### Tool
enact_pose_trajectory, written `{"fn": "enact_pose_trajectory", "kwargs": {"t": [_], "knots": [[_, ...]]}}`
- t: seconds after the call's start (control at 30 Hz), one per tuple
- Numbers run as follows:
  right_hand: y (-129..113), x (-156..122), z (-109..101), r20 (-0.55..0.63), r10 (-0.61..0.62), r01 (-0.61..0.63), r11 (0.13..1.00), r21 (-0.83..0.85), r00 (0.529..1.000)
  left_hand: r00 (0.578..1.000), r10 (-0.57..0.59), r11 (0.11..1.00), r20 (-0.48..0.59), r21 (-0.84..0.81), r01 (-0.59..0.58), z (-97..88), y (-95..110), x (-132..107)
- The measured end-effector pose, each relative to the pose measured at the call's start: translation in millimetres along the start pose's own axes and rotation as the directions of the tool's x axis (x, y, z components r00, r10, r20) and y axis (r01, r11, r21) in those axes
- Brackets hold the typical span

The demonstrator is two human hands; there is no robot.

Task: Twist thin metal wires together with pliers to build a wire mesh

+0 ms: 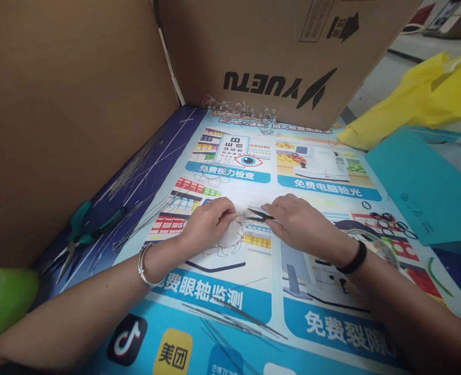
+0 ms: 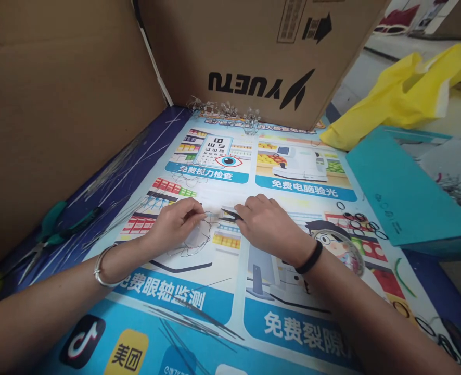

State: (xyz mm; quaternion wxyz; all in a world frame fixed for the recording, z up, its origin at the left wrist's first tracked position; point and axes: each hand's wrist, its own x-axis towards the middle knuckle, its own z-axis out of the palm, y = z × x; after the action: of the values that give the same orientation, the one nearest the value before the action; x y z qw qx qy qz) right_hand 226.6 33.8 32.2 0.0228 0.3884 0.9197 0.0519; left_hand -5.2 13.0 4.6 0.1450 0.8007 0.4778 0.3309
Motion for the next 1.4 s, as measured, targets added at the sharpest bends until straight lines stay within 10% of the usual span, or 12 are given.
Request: {"fn": "enact_pose_trajectory", "kwargs": {"t": [0.73,1.17,1.4], "knots": [[10,-29,-15,0.161,0.186,-0.171,0.980,-0.101,0.969,0.999,-0.036,0.999,-0.020,0.019,0.036,0.2,1,0],[-7,-6,16,-0.134,0.322,-0.346,0.909,-0.232,0.937,0.999,0.038,0.999,0.006,0.003,-0.038,-0.1,2,-1],[11,-5,11,-0.093,0.121,-0.114,0.990,0.080,0.988,0.996,0.081,0.996,0.025,-0.030,-0.081,-1.1,0,0]]}}
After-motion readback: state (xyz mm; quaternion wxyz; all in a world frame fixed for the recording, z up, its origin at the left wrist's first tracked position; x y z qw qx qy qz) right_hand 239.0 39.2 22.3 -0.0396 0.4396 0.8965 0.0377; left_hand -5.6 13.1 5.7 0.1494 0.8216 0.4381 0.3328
